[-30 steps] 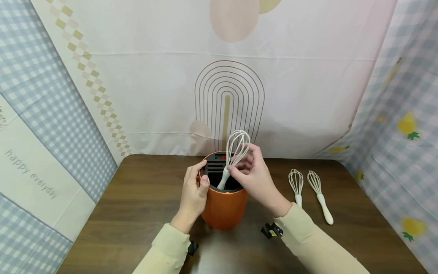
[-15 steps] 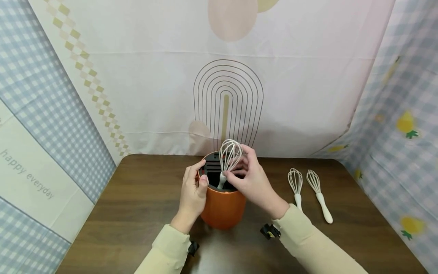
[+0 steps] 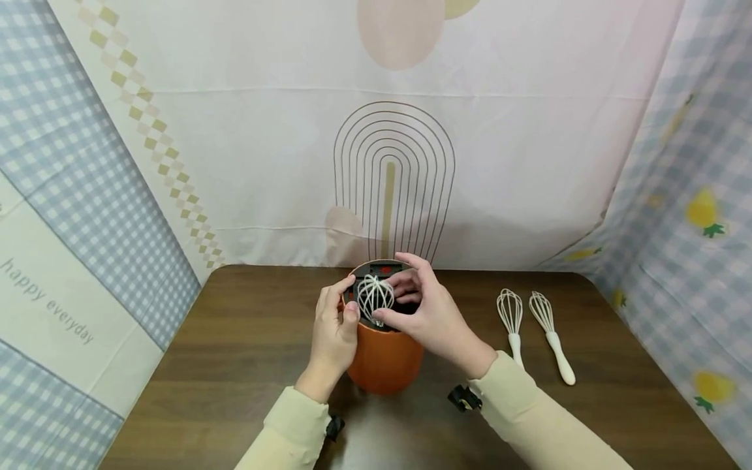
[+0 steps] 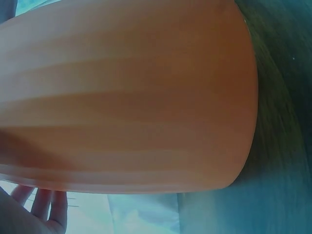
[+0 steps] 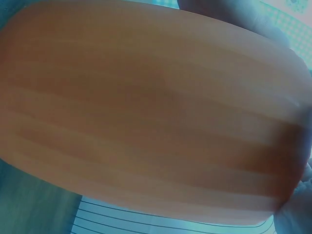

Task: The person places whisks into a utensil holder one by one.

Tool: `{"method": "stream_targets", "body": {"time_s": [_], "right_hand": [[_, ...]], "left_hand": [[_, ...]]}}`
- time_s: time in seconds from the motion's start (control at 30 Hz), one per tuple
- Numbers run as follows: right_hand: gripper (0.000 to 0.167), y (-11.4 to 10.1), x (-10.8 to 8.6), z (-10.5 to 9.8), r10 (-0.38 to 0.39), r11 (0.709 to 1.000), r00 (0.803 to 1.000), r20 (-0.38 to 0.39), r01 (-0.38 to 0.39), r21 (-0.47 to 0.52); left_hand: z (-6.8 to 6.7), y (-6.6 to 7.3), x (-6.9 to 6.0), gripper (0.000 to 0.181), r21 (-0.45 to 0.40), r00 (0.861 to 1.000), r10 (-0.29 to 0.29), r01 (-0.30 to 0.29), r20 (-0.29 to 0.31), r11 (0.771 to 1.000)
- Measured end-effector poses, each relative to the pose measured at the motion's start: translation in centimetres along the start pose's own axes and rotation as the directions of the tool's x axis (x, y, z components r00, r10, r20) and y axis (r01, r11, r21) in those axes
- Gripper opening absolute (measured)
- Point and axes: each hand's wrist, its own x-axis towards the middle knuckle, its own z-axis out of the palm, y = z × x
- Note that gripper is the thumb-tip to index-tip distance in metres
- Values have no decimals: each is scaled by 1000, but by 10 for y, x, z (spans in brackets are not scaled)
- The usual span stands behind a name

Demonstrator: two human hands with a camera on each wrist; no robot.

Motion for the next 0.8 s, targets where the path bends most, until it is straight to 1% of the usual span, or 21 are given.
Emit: {"method": "stream_targets", "body": {"time_s": [0.1, 0.2, 0.27, 0.33, 0.4, 0.5, 0.6, 0.7, 0.8], "right_hand": [[82, -5, -3, -4, -15, 999, 1000, 13, 15, 30], [74, -17, -8, -12, -53, 997, 998, 18, 52, 57], [68, -27, -12, -21, -66, 996, 998, 5, 66, 60], [63, -33, -16, -31, -64, 997, 998, -14, 65, 35], [61, -32, -21, -42, -37, 999, 999, -38, 37, -2], [59, -18, -27, -57, 22, 998, 998, -58, -25, -57], [58, 13, -37, -71, 107, 989, 992, -61, -112, -94], [58, 46, -50, -85, 202, 970, 977, -66, -209, -128], [58, 69, -63, -98, 276, 941, 957, -94, -289, -174]], "left_hand": [[1, 1, 0, 65, 5, 1000, 19, -18, -10, 1000], [1, 1, 0, 66, -5, 999, 27, -27, -20, 1000], [1, 0, 0, 64, -15, 999, 28, -28, -19, 999], [-1, 1, -1, 58, -24, 1000, 18, -18, -1, 1000], [-2, 3, -2, 51, -33, 1000, 1, 0, 31, 999], [-7, 5, -2, 44, -50, 996, -44, 48, 84, 998], [-11, 7, -3, 44, -65, 991, -79, 87, 112, 994], [-11, 6, -3, 44, -110, 991, -81, 92, 106, 990], [-7, 5, -4, 47, -157, 996, -52, 63, 71, 986]]}}
